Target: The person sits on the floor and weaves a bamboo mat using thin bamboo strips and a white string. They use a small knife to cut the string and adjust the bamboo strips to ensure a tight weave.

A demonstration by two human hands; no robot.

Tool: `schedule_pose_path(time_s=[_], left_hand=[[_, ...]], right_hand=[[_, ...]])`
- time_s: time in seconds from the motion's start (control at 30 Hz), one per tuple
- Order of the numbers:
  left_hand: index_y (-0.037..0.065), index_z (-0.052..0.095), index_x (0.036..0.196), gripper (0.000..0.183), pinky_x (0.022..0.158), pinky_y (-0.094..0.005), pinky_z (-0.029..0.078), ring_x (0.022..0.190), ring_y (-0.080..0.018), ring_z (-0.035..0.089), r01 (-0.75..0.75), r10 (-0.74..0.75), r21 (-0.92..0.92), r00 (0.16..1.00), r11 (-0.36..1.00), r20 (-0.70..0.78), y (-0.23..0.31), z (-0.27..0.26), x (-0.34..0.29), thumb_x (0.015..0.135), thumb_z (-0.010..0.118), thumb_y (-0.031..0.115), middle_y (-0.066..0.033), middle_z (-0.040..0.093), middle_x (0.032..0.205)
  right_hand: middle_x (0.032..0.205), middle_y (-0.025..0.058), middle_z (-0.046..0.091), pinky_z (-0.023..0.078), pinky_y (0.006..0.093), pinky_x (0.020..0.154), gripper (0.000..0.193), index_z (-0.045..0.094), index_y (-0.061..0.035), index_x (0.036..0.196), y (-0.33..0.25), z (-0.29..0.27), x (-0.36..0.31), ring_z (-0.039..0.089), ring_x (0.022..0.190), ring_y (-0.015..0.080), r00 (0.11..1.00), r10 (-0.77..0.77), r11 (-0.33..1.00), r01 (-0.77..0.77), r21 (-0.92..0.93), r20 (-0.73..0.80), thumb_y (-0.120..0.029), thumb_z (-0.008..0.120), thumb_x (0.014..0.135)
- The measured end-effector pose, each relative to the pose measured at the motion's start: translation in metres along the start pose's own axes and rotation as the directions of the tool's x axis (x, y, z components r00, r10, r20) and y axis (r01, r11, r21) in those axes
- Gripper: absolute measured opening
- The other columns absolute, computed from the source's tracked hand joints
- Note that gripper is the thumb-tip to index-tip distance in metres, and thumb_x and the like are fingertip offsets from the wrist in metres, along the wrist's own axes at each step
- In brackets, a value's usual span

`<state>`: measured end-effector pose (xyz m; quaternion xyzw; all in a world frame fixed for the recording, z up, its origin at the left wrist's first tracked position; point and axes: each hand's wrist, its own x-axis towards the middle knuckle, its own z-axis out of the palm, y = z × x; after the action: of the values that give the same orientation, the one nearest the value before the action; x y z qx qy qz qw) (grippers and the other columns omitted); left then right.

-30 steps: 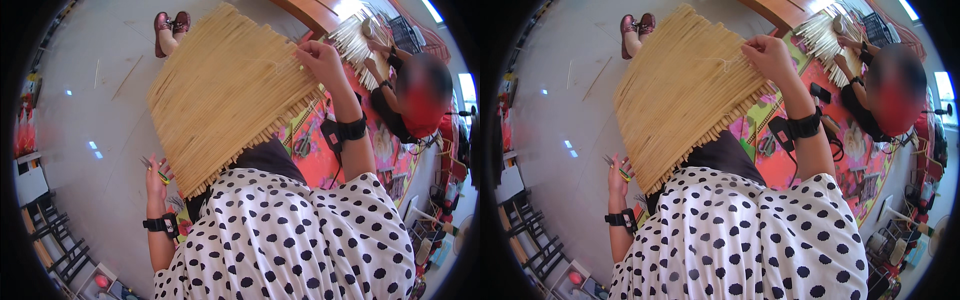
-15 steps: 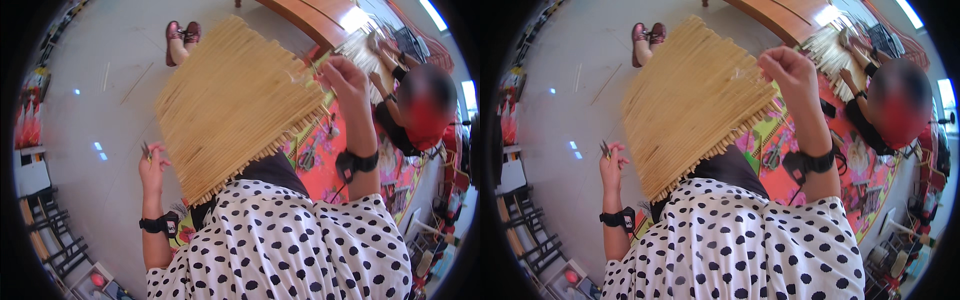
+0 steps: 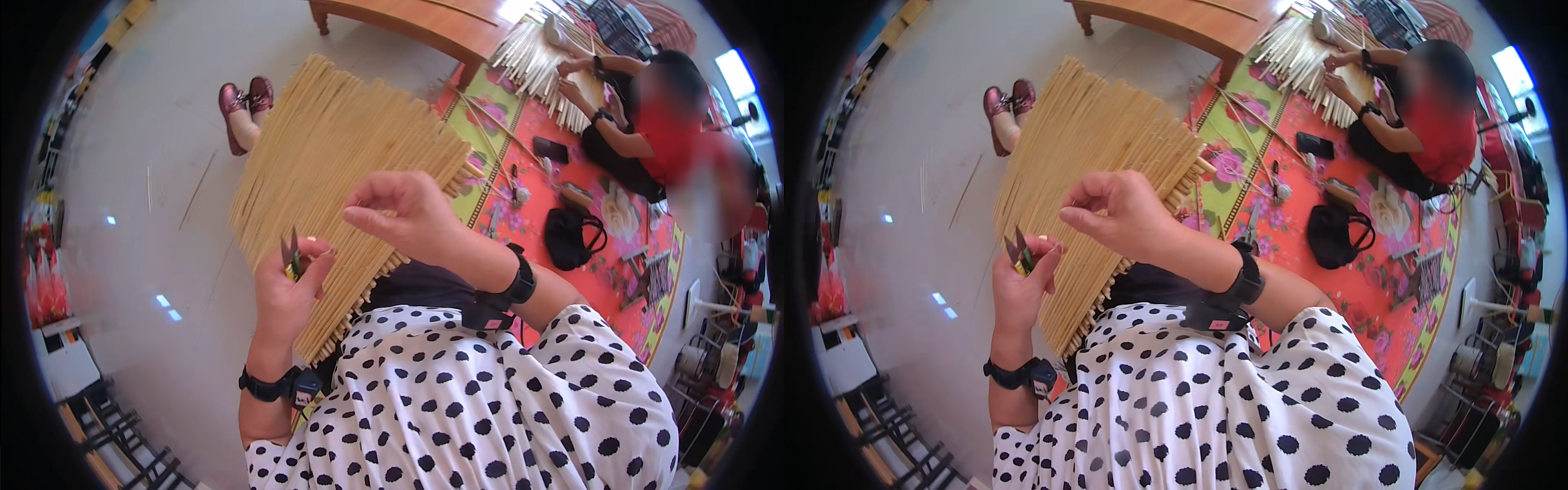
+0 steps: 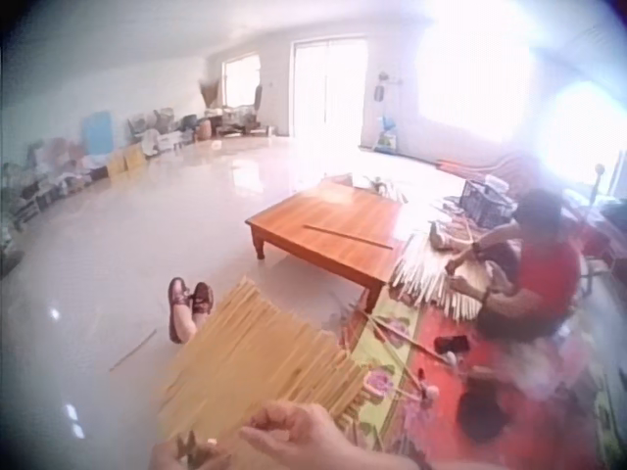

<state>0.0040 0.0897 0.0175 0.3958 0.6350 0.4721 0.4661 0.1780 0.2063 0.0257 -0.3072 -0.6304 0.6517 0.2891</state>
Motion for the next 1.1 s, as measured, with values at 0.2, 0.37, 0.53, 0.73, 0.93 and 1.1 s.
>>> schedule_pose_path(time_s=[0.2, 0.37, 0.53, 0.73, 0.93, 1.1], left_hand=[[-0.002, 0.061, 0.092, 0.008, 0.048, -0.0190, 0.041, 0.053, -0.0050, 0.050, 0.004, 0.001, -0.098, 0.999, 0.995, 0.049, 0.009, 0.009, -0.004, 0.090, 0.064, 0.005, -0.0076, 0.066, 0.081], [0.000, 0.059, 0.090, 0.010, 0.047, -0.0198, 0.040, 0.054, -0.0078, 0.051, -0.043, 0.046, -0.133, 0.999, 0.990, 0.019, 0.000, 0.003, -0.006, 0.092, 0.063, 0.008, -0.0074, 0.062, 0.072], [0.001, 0.059, 0.085, 0.015, 0.047, -0.0208, 0.039, 0.054, -0.0089, 0.050, -0.104, 0.107, -0.144, 0.994, 0.984, 0.017, 0.003, 0.000, -0.008, 0.092, 0.064, 0.014, -0.0053, 0.058, 0.069], [0.001, 0.061, 0.082, 0.018, 0.050, -0.0206, 0.038, 0.058, -0.0054, 0.051, -0.074, 0.061, 0.137, 0.993, 0.988, 0.098, 0.009, -0.001, -0.007, 0.090, 0.069, 0.015, -0.0004, 0.058, 0.066], [0.000, 0.066, 0.092, 0.010, 0.057, -0.0198, 0.041, 0.062, -0.0034, 0.050, -0.042, 0.037, 0.233, 0.999, 0.972, 0.025, 0.019, 0.012, -0.005, 0.085, 0.069, 0.006, 0.0030, 0.058, 0.067], [0.002, 0.066, 0.097, 0.014, 0.053, -0.0188, 0.039, 0.061, -0.0028, 0.050, -0.015, 0.015, 0.315, 1.000, 0.949, 0.002, 0.024, -0.008, -0.003, 0.084, 0.070, 0.005, 0.0046, 0.057, 0.069]], right_hand=[[0.082, 0.0008, 0.065, 0.050, 0.0216, 0.068, 0.016, 0.065, 0.0037, 0.092, 0.012, 0.003, -0.007, 0.060, 0.076, 0.0059, 0.999, 0.048, 0.993, -0.048, 0.103, 0.005, -0.011, 0.068, 0.089], [0.078, 0.0038, 0.066, 0.051, 0.0247, 0.069, 0.014, 0.066, 0.0020, 0.088, 0.011, 0.003, -0.008, 0.062, 0.075, 0.0078, 1.000, -0.026, 1.000, 0.026, 0.016, 0.009, -0.011, 0.070, 0.087], [0.076, 0.0081, 0.065, 0.051, 0.0314, 0.064, 0.010, 0.066, -0.0006, 0.084, 0.020, -0.004, -0.016, 0.065, 0.070, 0.0214, 0.941, -0.332, 0.912, 0.336, -0.235, 0.058, -0.008, 0.071, 0.081], [0.071, 0.0084, 0.058, 0.049, 0.0380, 0.065, 0.012, 0.060, -0.0050, 0.076, 0.026, -0.001, -0.019, 0.061, 0.071, 0.0257, 0.788, -0.588, 0.628, 0.587, -0.511, 0.182, -0.011, 0.069, 0.073], [0.073, 0.0083, 0.059, 0.048, 0.0374, 0.064, 0.013, 0.061, -0.0055, 0.080, 0.025, -0.010, -0.013, 0.060, 0.071, 0.0272, 0.784, -0.560, 0.556, 0.596, -0.579, 0.269, -0.008, 0.072, 0.073], [0.072, 0.0090, 0.062, 0.049, 0.0381, 0.063, 0.009, 0.062, -0.0060, 0.079, 0.014, -0.021, -0.012, 0.062, 0.069, 0.0287, 0.850, -0.522, 0.643, 0.444, -0.624, 0.067, -0.007, 0.070, 0.075]])
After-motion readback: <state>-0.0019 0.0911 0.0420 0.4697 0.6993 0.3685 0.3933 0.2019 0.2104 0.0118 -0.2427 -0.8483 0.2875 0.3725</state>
